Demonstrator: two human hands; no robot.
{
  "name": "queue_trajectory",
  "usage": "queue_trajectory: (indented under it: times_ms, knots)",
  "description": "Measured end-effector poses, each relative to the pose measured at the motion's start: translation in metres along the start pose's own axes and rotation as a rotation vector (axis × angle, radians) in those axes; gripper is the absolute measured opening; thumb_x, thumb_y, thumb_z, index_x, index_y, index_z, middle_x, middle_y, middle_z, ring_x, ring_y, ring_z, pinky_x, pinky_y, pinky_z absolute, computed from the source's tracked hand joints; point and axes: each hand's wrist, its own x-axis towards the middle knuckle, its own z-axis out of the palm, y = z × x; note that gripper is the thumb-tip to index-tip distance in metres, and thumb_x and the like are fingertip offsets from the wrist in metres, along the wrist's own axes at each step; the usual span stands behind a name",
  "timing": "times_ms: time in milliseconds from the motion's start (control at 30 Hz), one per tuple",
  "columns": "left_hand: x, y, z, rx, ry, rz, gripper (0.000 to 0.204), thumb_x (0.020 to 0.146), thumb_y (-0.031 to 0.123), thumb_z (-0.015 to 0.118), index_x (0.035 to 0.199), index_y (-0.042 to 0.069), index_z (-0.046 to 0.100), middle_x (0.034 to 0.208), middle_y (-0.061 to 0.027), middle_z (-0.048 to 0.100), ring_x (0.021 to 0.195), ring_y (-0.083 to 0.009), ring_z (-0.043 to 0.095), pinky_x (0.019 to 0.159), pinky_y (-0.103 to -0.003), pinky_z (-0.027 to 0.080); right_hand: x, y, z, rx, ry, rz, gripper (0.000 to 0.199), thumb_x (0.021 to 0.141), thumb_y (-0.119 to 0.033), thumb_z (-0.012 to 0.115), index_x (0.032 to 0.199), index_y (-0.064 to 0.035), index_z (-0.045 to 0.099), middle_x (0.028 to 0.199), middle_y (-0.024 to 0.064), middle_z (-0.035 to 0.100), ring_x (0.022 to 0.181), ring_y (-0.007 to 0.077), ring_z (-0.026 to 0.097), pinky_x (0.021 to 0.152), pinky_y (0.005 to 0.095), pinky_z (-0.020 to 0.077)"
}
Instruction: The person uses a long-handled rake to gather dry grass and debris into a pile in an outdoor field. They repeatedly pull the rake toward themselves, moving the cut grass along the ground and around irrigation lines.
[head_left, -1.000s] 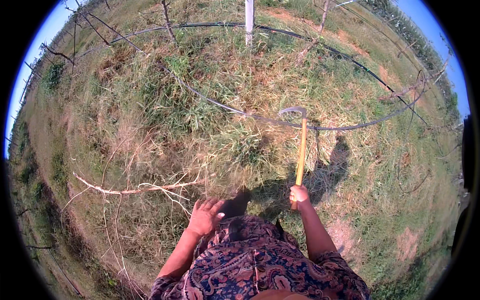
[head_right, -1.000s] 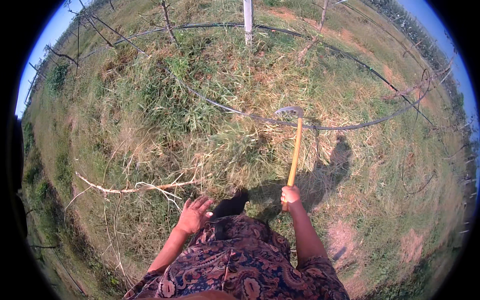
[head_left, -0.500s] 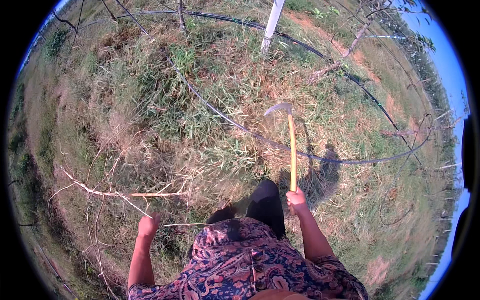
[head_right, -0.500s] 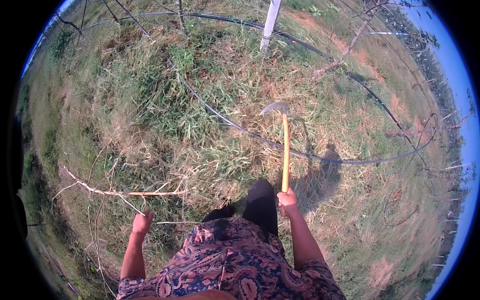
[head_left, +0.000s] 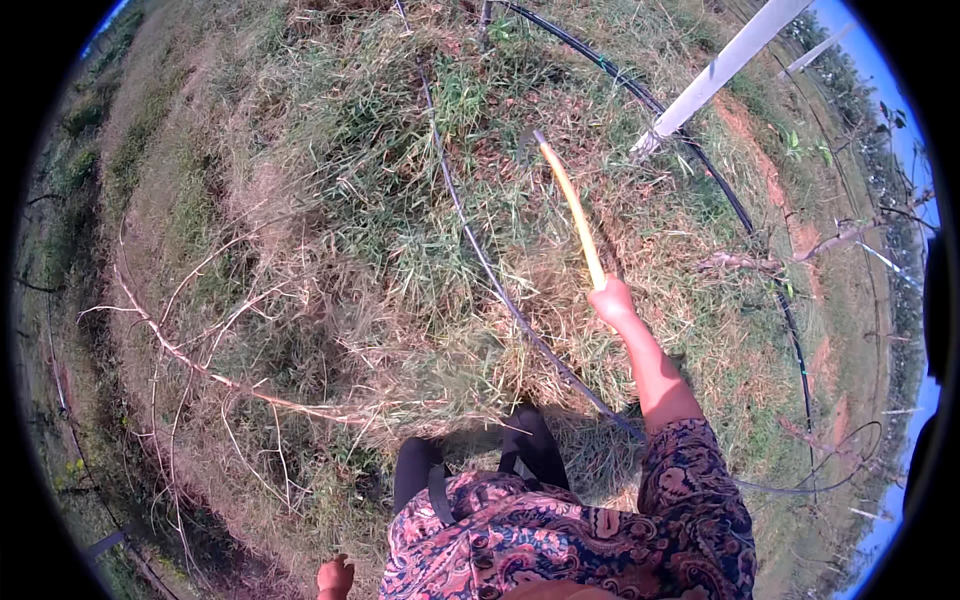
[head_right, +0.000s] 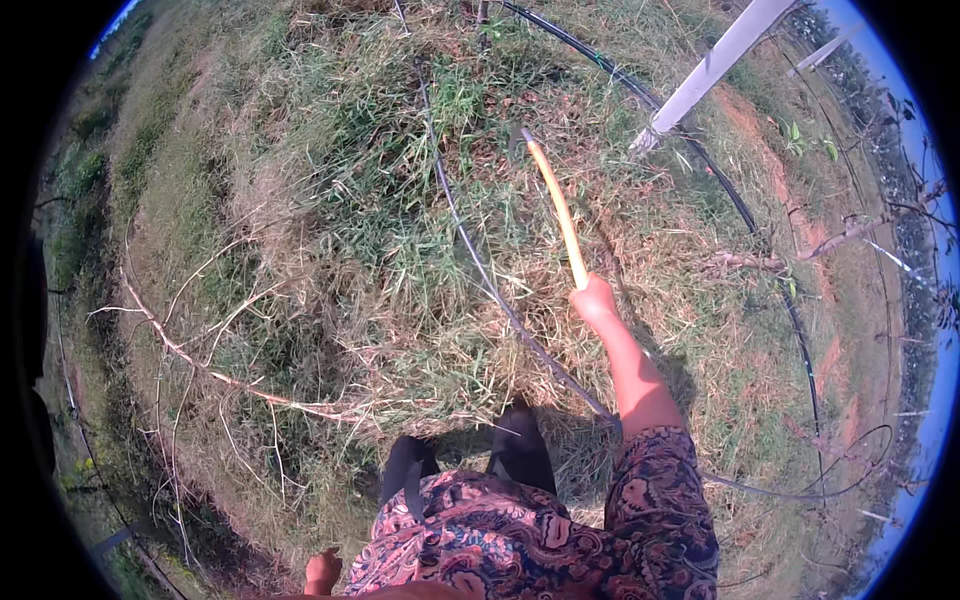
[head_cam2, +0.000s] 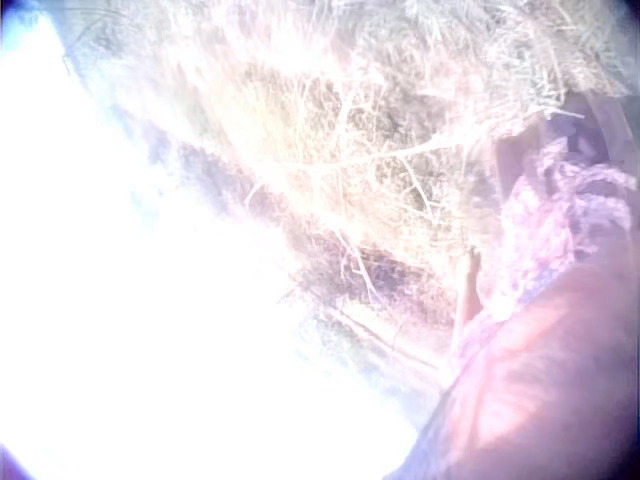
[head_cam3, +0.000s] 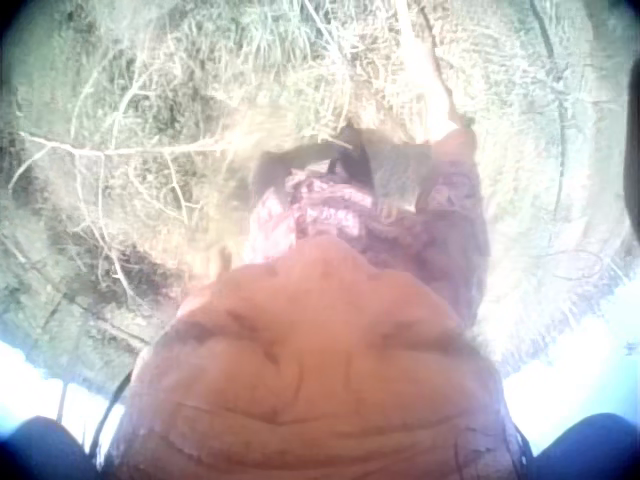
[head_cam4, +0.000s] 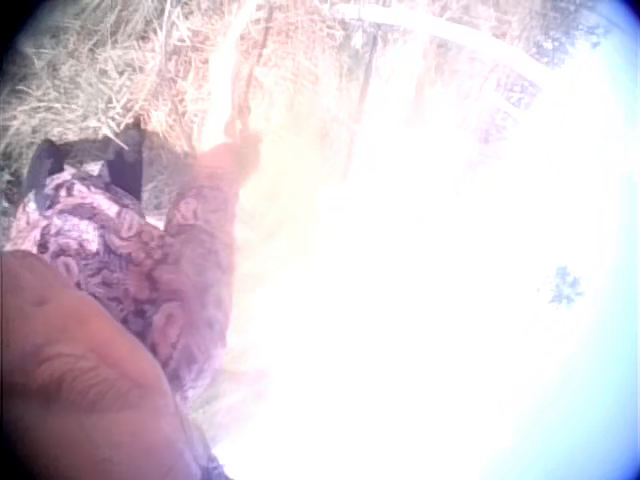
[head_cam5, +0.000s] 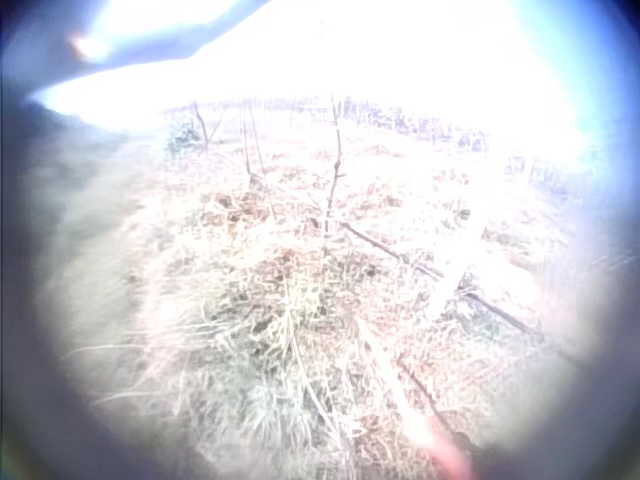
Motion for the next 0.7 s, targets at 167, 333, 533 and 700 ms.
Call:
queue_trajectory:
  times_ms: [167,333,533,700]
  knots:
    - [-0.029,0.092,0.059,-0.238,-0.191,0.065,0.039,0.079,0.031,0.06,0.113,0.012,0.062,0.098,-0.0186,0.066,0.093,-0.0371,0.062,0.082,-0.045,0.05,0.156,-0.068,-0.03,-0.312,0.004,-0.083,0.033,0.081,-0.02,0.057,0.11,-0.0052,0.056,0.105,0.0196,0.064,0.098,0.0345,0.062,0.083,0.0434,0.0505]
    - [0.02,0.233,0.008,-0.151,-0.147,0.139,0.033,0.085,0.026,0.056,0.114,0.011,0.061,0.099,-0.0197,0.065,0.094,-0.0368,0.062,0.082,-0.044,0.049,0.209,0.048,-0.017,-0.438,-0.067,0.074,0.031,0.084,-0.02,0.055,0.111,-0.0054,0.055,0.106,0.0174,0.064,0.101,0.0333,0.061,0.086,0.0437,0.049]
    - [0.022,0.322,-0.075,-0.511,0.14,0.178,0.028,0.086,0.018,0.057,0.109,0.005,0.061,0.096,-0.0197,0.066,0.088,-0.0355,0.064,0.079,-0.039,0.051,-0.113,0.328,-0.003,-0.366,-0.228,0.35,0.034,0.078,-0.016,0.063,0.104,0.0013,0.048,0.092,0.0267,0.062,0.087,0.0415,0.062,0.076,0.0489,0.0494]
    - [0.088,0.384,-0.066,-0.256,0.137,0.257,0.028,0.082,0.02,0.062,0.106,0.005,0.062,0.111,-0.0165,0.061,0.107,-0.0335,0.055,0.092,-0.04,0.044,-0.2,0.319,-0.051,-0.424,-0.385,0.42,0.036,0.075,-0.02,0.065,0.102,-0.0015,0.049,0.088,0.0273,0.063,0.084,0.0433,0.062,0.073,0.0503,0.0503]
